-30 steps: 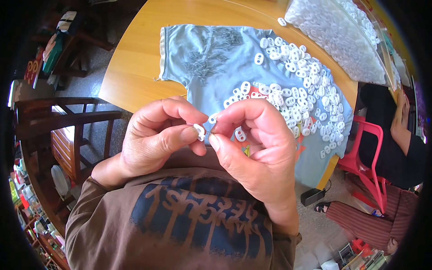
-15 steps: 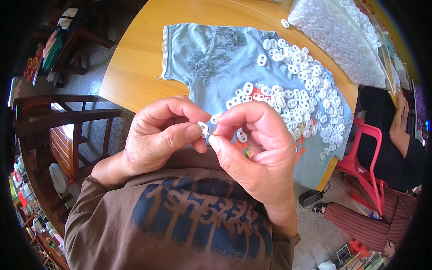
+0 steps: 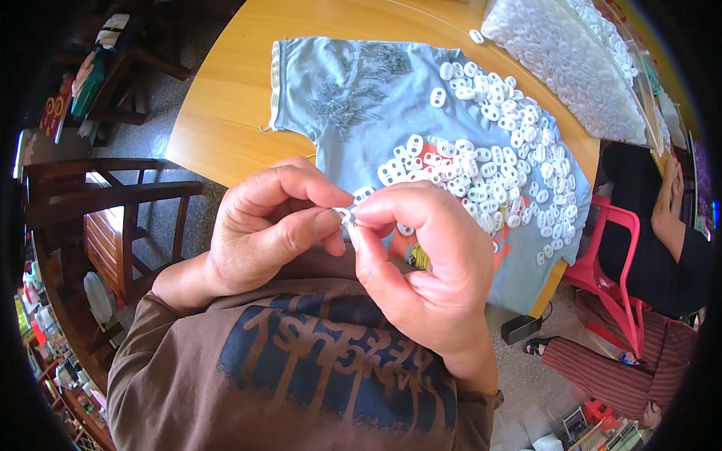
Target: Assembling small white plastic components by threading them with a needle and wire.
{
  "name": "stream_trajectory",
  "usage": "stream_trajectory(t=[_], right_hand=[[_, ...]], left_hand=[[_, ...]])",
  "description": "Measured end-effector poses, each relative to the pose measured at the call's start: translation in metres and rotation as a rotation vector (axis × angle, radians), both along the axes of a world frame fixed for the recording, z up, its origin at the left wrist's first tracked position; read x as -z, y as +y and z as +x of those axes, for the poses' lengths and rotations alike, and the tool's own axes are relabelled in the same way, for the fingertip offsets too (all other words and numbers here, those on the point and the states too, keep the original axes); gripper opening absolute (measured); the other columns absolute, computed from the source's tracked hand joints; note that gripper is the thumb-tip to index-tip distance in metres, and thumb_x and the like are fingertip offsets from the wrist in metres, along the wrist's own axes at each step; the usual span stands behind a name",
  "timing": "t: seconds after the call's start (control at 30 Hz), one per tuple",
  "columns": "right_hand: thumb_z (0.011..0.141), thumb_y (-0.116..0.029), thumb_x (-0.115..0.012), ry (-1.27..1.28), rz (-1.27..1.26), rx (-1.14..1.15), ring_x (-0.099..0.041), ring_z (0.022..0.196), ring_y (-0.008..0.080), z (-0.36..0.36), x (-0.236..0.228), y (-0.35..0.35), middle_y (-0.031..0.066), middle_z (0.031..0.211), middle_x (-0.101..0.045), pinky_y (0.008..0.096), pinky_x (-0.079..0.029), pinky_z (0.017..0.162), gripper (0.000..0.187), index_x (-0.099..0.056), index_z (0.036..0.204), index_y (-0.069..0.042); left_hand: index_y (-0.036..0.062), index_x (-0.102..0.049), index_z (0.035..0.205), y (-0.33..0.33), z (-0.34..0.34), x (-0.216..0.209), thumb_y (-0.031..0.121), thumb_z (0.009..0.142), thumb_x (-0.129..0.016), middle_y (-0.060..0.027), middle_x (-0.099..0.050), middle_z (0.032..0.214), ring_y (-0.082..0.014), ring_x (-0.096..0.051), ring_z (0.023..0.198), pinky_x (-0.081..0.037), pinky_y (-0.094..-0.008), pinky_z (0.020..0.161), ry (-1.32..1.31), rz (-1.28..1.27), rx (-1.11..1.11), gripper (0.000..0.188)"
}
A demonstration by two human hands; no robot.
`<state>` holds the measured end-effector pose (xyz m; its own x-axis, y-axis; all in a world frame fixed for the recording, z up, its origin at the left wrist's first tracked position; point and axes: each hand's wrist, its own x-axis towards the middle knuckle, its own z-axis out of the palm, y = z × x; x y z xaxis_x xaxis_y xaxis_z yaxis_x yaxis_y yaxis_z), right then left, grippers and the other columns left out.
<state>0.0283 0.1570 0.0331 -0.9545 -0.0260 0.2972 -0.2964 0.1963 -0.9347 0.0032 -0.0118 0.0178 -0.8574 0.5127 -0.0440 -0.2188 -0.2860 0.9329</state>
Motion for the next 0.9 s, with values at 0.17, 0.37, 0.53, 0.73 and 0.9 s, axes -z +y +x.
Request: stream_trajectory(t=[0.17, 0.37, 0.53, 0.73, 0.9], right_hand=[[0.067, 0.011, -0.062, 0.061, 0.066, -0.002, -0.057, 0.066, 0.0139, 0.001, 0.002, 0.000, 0.0071, 0.077, -0.059, 0.0219, -0.043, 0.053, 0.019, -0.056, 0.081, -0.001], [0.070, 0.010, -0.062, -0.064, -0.085, -0.037, -0.057, 0.072, 0.0137, 0.004, 0.002, 0.001, 0.0076, 0.081, -0.059, 0.0218, -0.045, 0.059, 0.019, -0.056, 0.085, 0.000], [0.073, 0.007, -0.063, -0.111, -0.115, -0.021, -0.056, 0.075, 0.0124, 0.008, 0.002, 0.001, 0.0072, 0.083, -0.058, 0.0220, -0.045, 0.066, 0.021, -0.055, 0.091, 0.001], [0.076, 0.002, -0.063, -0.185, -0.127, -0.008, -0.058, 0.072, 0.0115, 0.012, 0.001, 0.002, 0.0075, 0.081, -0.059, 0.0212, -0.044, 0.062, 0.018, -0.055, 0.093, 0.002], [0.081, 0.000, -0.059, -0.197, -0.074, -0.001, -0.059, 0.063, 0.0123, 0.011, 0.003, -0.001, 0.0079, 0.074, -0.060, 0.0230, -0.044, 0.052, 0.007, -0.057, 0.088, 0.002]], left_hand=[[-0.0011, -0.058, 0.098, -0.002, 0.000, 0.001, 0.001, 0.085, -0.053, -0.0047, -0.055, 0.090, -0.0085, -0.058, 0.072, -0.047, -0.0196, 0.064, 0.072, -0.048, 0.015, 0.014], [-0.0012, -0.057, 0.097, 0.001, 0.001, 0.000, 0.002, 0.085, -0.054, -0.0052, -0.058, 0.089, -0.0077, -0.057, 0.070, -0.047, -0.0189, 0.063, -0.047, 0.012, -0.001, 0.013], [-0.0006, -0.057, 0.098, 0.004, 0.002, 0.001, 0.002, 0.085, -0.055, -0.0047, -0.060, 0.088, -0.0073, -0.056, 0.071, -0.047, -0.0189, 0.064, -0.169, 0.096, -0.014, 0.013], [-0.0013, -0.057, 0.097, 0.006, 0.002, 0.003, 0.000, 0.084, -0.054, -0.0046, -0.058, 0.088, -0.0077, -0.056, 0.071, -0.047, -0.0189, 0.064, -0.119, 0.098, -0.022, 0.013], [-0.0022, -0.057, 0.097, 0.006, 0.006, 0.003, -0.003, 0.083, -0.054, -0.0051, -0.056, 0.088, -0.0099, -0.058, 0.071, -0.047, -0.0195, 0.064, -0.099, 0.041, -0.074, 0.014]])
